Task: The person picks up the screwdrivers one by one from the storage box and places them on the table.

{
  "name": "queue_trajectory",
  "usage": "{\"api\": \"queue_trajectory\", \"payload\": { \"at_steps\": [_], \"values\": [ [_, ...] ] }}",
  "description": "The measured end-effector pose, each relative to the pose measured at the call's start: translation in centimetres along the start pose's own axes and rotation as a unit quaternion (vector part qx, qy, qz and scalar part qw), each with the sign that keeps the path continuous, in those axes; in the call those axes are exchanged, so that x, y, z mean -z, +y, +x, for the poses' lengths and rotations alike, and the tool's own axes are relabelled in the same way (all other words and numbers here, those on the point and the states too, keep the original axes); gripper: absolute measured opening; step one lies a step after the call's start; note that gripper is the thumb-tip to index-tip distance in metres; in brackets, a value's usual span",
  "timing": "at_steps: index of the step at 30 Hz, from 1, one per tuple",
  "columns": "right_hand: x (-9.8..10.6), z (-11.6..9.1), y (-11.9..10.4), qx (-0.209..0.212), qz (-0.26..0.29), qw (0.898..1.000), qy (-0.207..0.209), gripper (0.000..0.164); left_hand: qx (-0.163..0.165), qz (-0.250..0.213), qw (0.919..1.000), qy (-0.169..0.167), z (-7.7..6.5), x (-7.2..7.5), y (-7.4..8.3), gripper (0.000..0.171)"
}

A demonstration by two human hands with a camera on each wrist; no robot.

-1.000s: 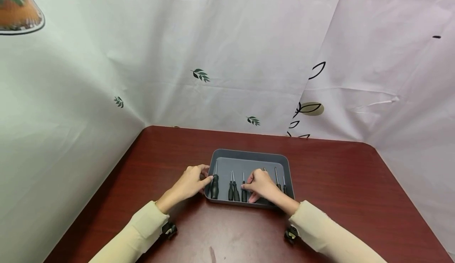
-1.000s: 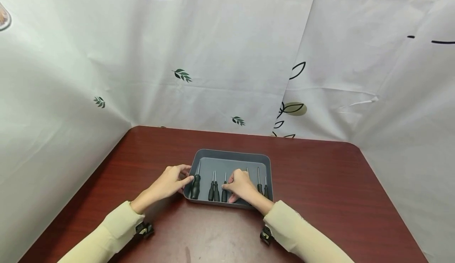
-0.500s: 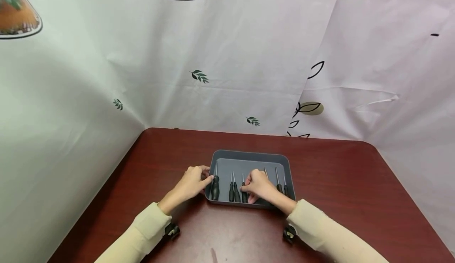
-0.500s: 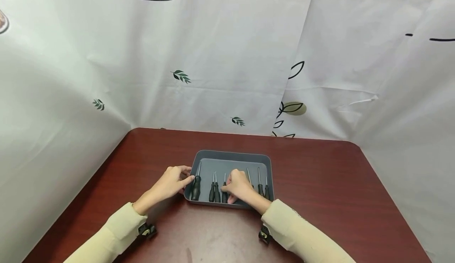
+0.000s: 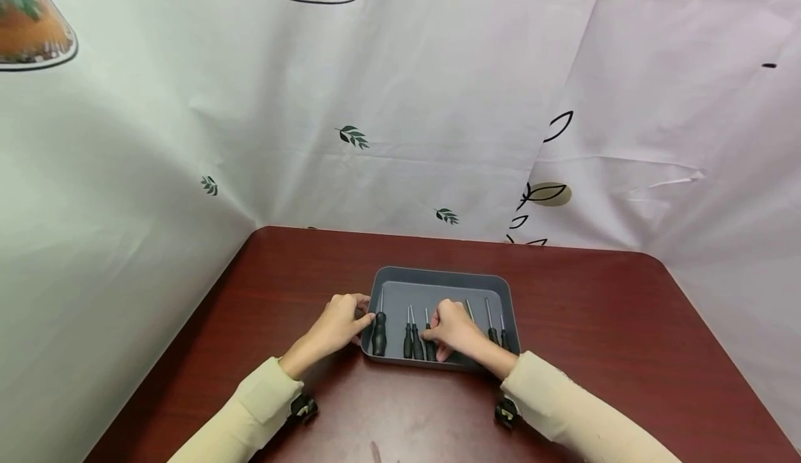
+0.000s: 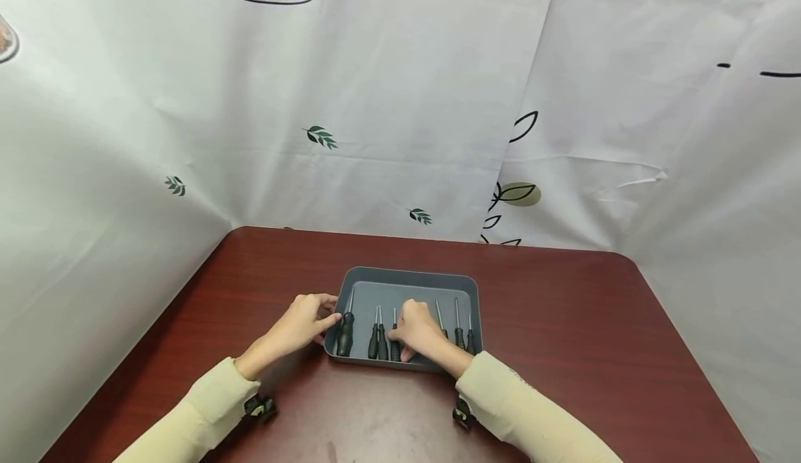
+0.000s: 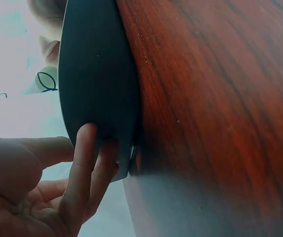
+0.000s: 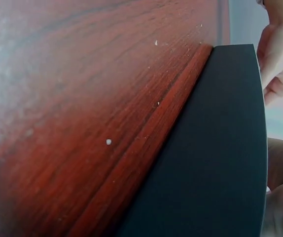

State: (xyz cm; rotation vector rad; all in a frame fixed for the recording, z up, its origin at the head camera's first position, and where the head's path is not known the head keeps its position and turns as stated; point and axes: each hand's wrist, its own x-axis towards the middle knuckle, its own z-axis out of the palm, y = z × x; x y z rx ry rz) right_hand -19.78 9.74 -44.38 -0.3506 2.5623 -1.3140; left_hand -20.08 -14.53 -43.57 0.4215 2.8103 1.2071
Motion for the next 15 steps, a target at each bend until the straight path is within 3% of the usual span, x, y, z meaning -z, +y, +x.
{"api": "queue_trajectory", "payload": {
  "at_steps": [9, 15],
  "values": [
    [0.36, 0.11, 0.15, 0.000, -0.003, 1.000, 0.000, 0.023, 0.002, 0.003, 1.0000, -0.008, 0.11, -0.03, 0.12, 0.035],
    [1.00, 0.30, -0.31, -0.013, 0.026, 1.000, 0.001, 0.014, -0.001, -0.001, 1.0000, -0.004, 0.07, 0.10, 0.15, 0.034]
  ]
}}
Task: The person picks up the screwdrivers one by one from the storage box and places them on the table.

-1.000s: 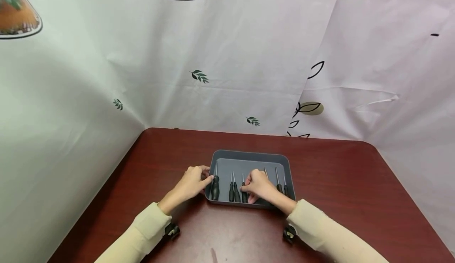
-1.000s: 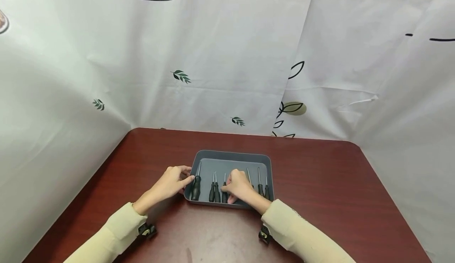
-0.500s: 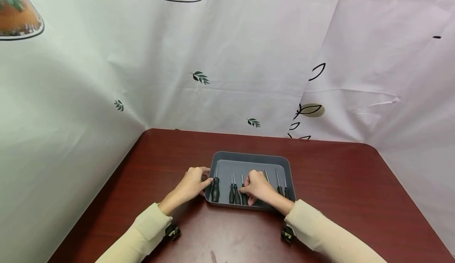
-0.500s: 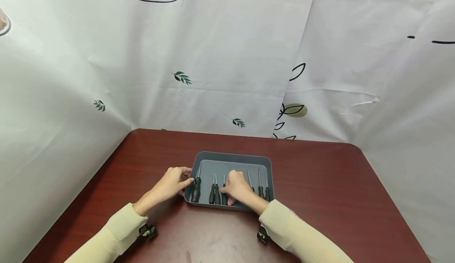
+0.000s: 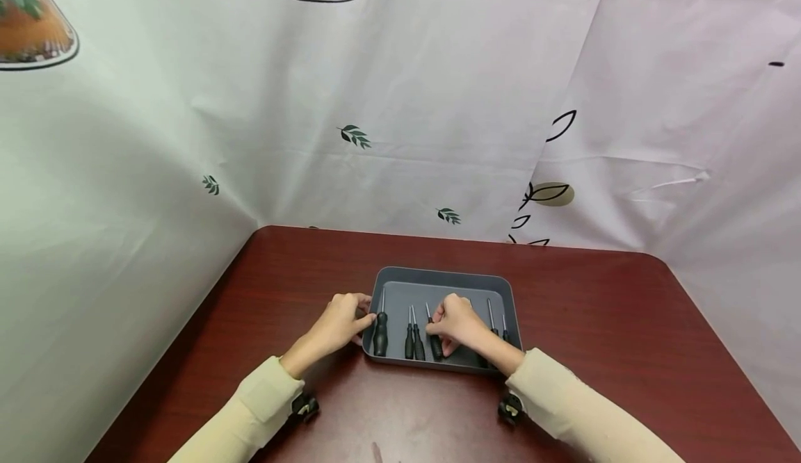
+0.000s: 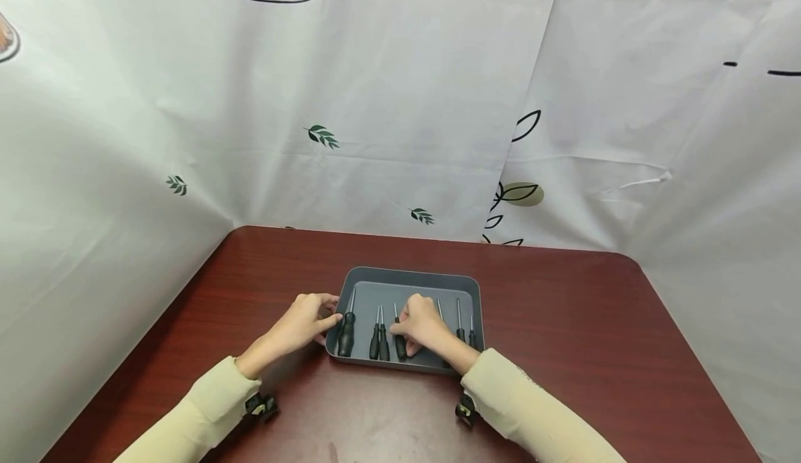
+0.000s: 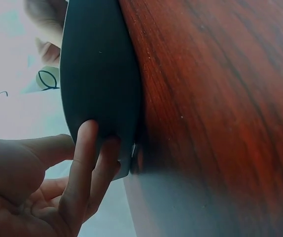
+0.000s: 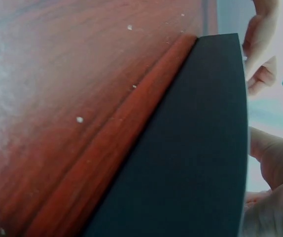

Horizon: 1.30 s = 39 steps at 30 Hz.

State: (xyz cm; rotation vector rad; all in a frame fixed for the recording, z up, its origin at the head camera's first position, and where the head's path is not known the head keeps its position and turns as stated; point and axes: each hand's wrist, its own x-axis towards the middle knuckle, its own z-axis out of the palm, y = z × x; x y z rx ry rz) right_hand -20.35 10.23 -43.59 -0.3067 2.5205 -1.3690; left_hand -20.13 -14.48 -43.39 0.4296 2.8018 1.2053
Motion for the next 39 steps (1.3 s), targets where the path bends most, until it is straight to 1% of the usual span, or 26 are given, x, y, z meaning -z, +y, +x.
{"api": "queue_trajectory", "payload": {
  "at_steps": [4, 8, 15, 19, 24, 27, 31, 35, 39],
  "values": [
    [0.3, 0.0, -0.1, -0.016, 0.046, 0.999, -0.004, 0.008, 0.004, -0.009, 0.9999, -0.003, -0.1, 0.0, 0.0, 0.035],
    [0.6, 0.0, -0.1, -0.028, 0.086, 0.996, -0.009, 0.007, 0.003, -0.015, 0.9999, -0.006, -0.2, 0.1, -0.2, 0.036],
    [2.0, -0.1, -0.3, -0.028, 0.117, 0.992, -0.029, 0.009, 0.008, -0.020, 0.9998, -0.005, -0.5, 0.2, -0.4, 0.036],
    [3.0, -0.6, -0.2, -0.027, 0.123, 0.991, -0.036, 0.010, 0.003, -0.021, 0.9997, -0.007, -0.5, 0.2, -0.4, 0.036],
    [4.4, -1.2, 0.1, -0.018, 0.114, 0.993, -0.037, 0.011, 0.000, -0.014, 0.9999, -0.005, -0.4, 0.1, -0.3, 0.036],
    [5.1, -1.5, 0.3, -0.011, 0.108, 0.994, -0.031, 0.013, 0.004, -0.012, 0.9999, -0.005, -0.4, 0.1, -0.4, 0.036],
    [6.0, -1.9, 0.4, -0.017, 0.107, 0.994, -0.021, 0.013, 0.006, -0.016, 0.9998, -0.010, -0.4, 0.0, -0.3, 0.036],
    [6.8, -2.0, 0.6, -0.024, 0.113, 0.993, -0.012, 0.012, 0.001, -0.013, 0.9998, -0.012, -0.3, 0.0, -0.2, 0.036],
    [7.6, -2.2, 0.9, -0.018, 0.113, 0.993, -0.007, 0.013, -0.001, -0.006, 0.9999, -0.012, -0.1, 0.0, -0.2, 0.036]
  ]
}}
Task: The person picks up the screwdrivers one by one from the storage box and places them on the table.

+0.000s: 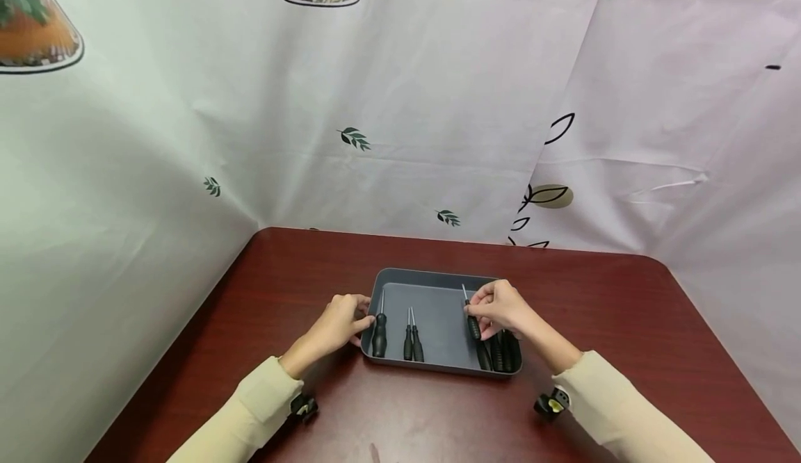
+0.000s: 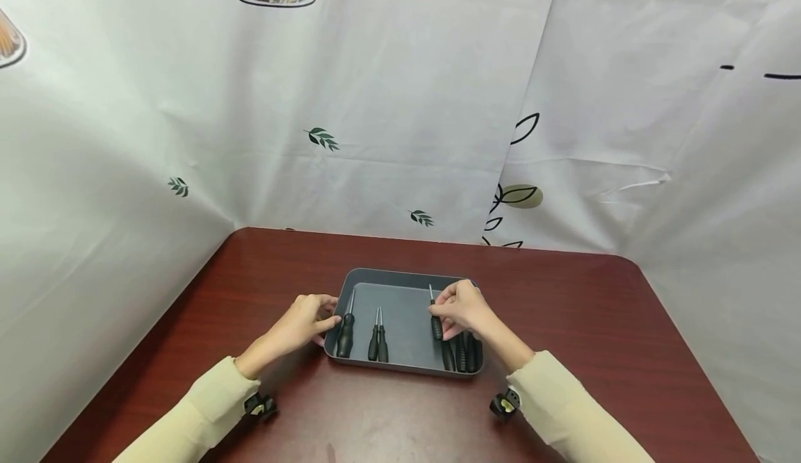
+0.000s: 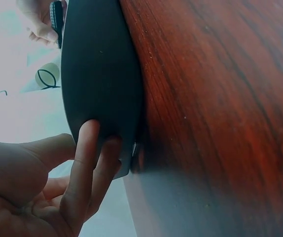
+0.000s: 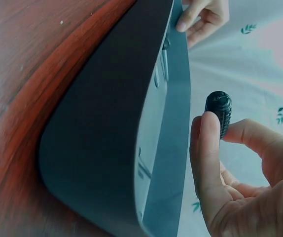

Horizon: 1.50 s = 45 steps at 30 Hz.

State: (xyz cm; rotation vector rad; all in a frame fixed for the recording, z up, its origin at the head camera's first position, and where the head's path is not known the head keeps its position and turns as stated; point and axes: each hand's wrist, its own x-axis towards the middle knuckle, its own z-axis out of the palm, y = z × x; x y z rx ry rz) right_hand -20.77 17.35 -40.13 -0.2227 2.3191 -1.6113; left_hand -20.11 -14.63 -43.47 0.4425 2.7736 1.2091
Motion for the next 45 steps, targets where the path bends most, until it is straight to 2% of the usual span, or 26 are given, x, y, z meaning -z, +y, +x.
{"api": "queue_trajectory", "payload": {
  "at_steps": [17, 30, 45],
  "values": [
    [3.4, -1.6, 1.2, -0.017, 0.012, 0.999, 0.024, 0.013, -0.006, 0.003, 1.0000, 0.000, 0.0, 0.1, 0.0, 0.036],
    [5.2, -2.7, 3.0, -0.043, 0.012, 0.998, 0.052, 0.018, -0.004, 0.006, 1.0000, -0.002, 0.2, 0.0, 0.1, 0.036],
    [6.8, -4.1, 5.1, -0.061, 0.030, 0.996, 0.052, 0.015, -0.005, 0.001, 1.0000, -0.001, 0.1, 0.1, 0.2, 0.035]
  ]
}}
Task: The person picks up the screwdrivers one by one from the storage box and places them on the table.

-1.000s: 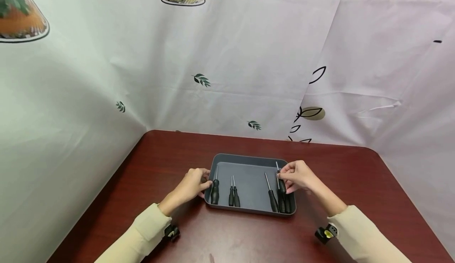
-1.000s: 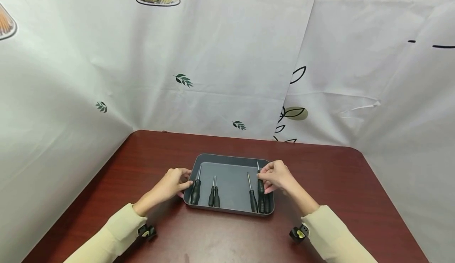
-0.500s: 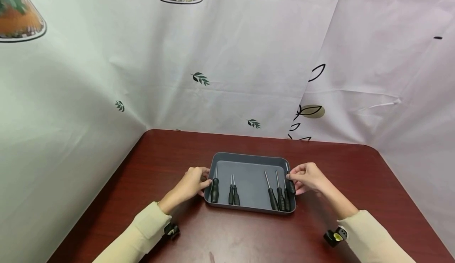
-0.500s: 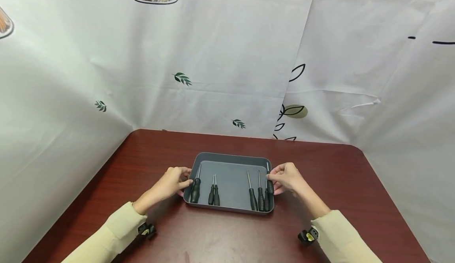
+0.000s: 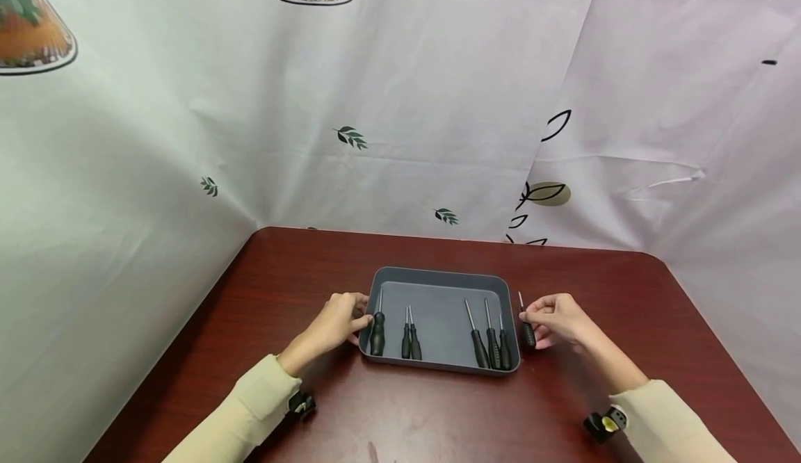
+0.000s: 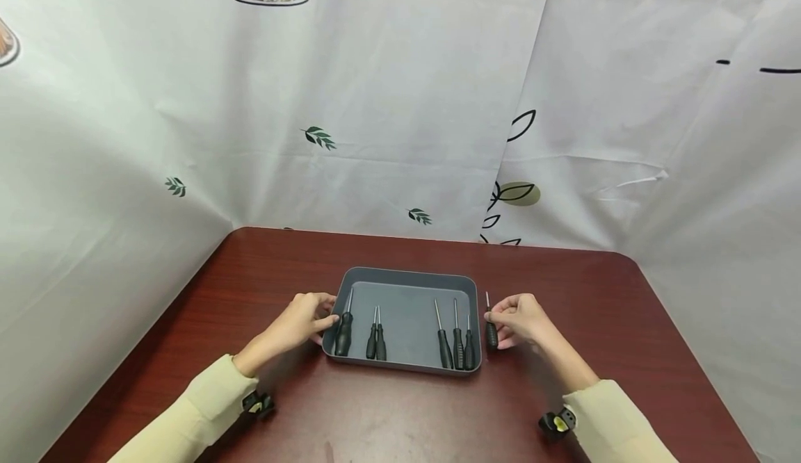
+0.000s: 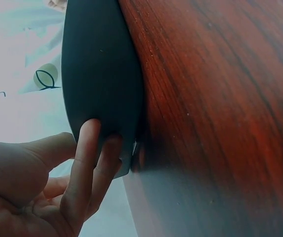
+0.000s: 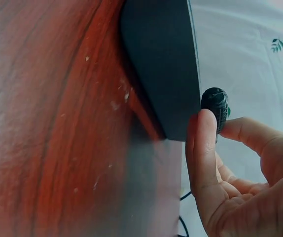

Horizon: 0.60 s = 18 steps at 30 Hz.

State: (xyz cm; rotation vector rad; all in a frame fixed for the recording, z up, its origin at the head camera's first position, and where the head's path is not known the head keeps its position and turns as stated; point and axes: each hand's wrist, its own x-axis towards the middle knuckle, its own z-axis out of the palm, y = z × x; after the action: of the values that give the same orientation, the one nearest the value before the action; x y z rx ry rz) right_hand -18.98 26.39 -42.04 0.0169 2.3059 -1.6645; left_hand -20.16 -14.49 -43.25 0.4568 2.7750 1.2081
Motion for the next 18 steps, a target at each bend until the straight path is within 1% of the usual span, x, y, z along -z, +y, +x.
{"api": "queue_trajectory", "payload": {
  "at_steps": [8, 18],
  "values": [
    [0.5, -0.3, 1.0, -0.019, 0.000, 1.000, 0.001, 0.018, -0.007, 0.001, 1.0000, 0.000, 0.0, 0.0, -0.1, 0.034],
    [0.8, -0.2, 2.1, -0.036, -0.001, 0.999, 0.000, 0.017, 0.004, 0.015, 0.9999, -0.001, 0.1, -0.1, -0.1, 0.032]
  ]
}}
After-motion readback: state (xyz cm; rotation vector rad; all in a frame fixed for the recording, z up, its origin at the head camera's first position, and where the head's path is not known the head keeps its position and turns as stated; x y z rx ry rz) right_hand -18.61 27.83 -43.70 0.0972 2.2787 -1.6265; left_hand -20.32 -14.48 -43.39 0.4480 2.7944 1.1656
